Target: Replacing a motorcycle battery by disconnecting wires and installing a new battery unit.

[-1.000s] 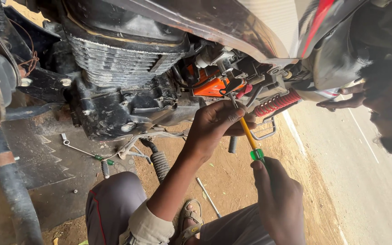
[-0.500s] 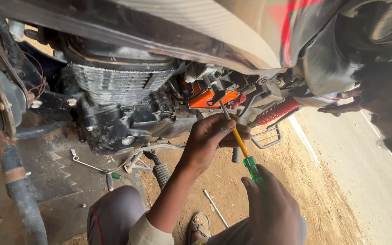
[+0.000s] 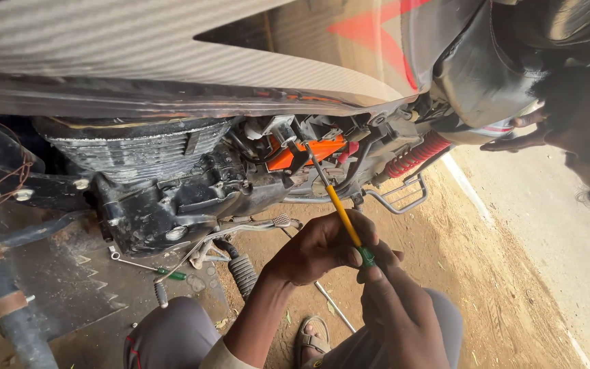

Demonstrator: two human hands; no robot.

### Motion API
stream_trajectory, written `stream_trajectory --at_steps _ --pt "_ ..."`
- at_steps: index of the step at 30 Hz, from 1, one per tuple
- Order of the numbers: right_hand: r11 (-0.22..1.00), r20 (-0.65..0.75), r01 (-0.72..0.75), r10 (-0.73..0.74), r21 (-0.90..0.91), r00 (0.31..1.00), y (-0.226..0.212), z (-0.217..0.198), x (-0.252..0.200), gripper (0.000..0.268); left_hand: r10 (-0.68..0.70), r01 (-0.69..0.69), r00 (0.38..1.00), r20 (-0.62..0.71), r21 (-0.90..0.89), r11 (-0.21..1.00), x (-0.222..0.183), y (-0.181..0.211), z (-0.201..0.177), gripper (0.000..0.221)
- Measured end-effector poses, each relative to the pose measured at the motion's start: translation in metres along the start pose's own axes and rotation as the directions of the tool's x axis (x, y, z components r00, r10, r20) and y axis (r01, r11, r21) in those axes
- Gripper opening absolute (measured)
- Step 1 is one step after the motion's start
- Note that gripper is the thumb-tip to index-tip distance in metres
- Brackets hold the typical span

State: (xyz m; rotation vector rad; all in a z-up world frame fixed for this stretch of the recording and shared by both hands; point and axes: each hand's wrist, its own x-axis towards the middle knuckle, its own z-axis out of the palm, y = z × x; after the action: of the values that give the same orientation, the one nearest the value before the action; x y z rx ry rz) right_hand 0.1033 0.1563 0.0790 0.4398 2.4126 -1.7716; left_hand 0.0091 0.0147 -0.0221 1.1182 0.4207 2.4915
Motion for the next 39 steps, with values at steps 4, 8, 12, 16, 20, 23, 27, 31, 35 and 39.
stream_trajectory --at_steps 4,8,12,16,20,23,27,31,35,39 --pt "0.954 0.068 -0.164 0.151 0.250 0.986 0.001 -0.007 0.006 0.033 0.016 0.001 0.991 -0.132 0.131 0.991 -0.001 0.000 0.008 0.033" --pt "0.877 0.027 -0.280 0.293 0.390 0.956 -0.011 0.000 0.005 0.032 0.007 0.036 0.978 -0.209 0.200 0.979 -0.003 0.008 0.018 0.029" --pt "0.790 0.198 -0.291 0.216 0.540 0.956 0.021 -0.022 0.020 0.036 -0.014 0.072 0.962 -0.274 0.203 0.977 0.000 0.013 0.027 0.028" --pt "0.841 0.300 -0.244 0.103 0.482 0.948 0.012 -0.020 0.026 0.037 -0.042 0.149 0.938 -0.345 0.289 0.946 0.001 0.018 0.032 0.037" --pt "0.940 0.307 -0.118 0.015 0.321 0.952 0.036 -0.035 0.035 0.038 0.108 0.311 0.896 -0.430 0.782 0.540 -0.013 0.023 0.006 0.043" --pt "0.827 0.162 0.184 -0.313 0.532 0.936 0.085 -0.057 0.031 0.037 0.175 0.760 0.566 -0.806 0.592 0.268 -0.009 0.033 0.010 0.040" --pt "0.797 0.031 0.365 -0.431 0.481 0.902 0.083 -0.068 0.043 0.026 0.416 0.657 0.619 -0.666 0.729 0.192 0.002 -0.001 -0.012 0.055" --pt "0.741 0.143 0.436 -0.574 0.511 0.806 0.105 -0.098 0.071 0.016 0.549 0.485 0.574 -0.607 0.793 0.370 0.010 -0.033 -0.028 0.046" --pt "0.862 0.185 0.416 -0.477 0.291 0.859 0.100 -0.111 0.080 0.015 0.542 0.133 0.552 -0.633 0.709 0.692 0.011 -0.053 -0.024 0.044" --pt "0.881 0.265 0.443 -0.472 0.164 0.841 0.053 -0.112 0.093 0.026 0.633 0.259 0.471 -0.615 0.782 0.567 0.016 -0.067 -0.015 0.041"
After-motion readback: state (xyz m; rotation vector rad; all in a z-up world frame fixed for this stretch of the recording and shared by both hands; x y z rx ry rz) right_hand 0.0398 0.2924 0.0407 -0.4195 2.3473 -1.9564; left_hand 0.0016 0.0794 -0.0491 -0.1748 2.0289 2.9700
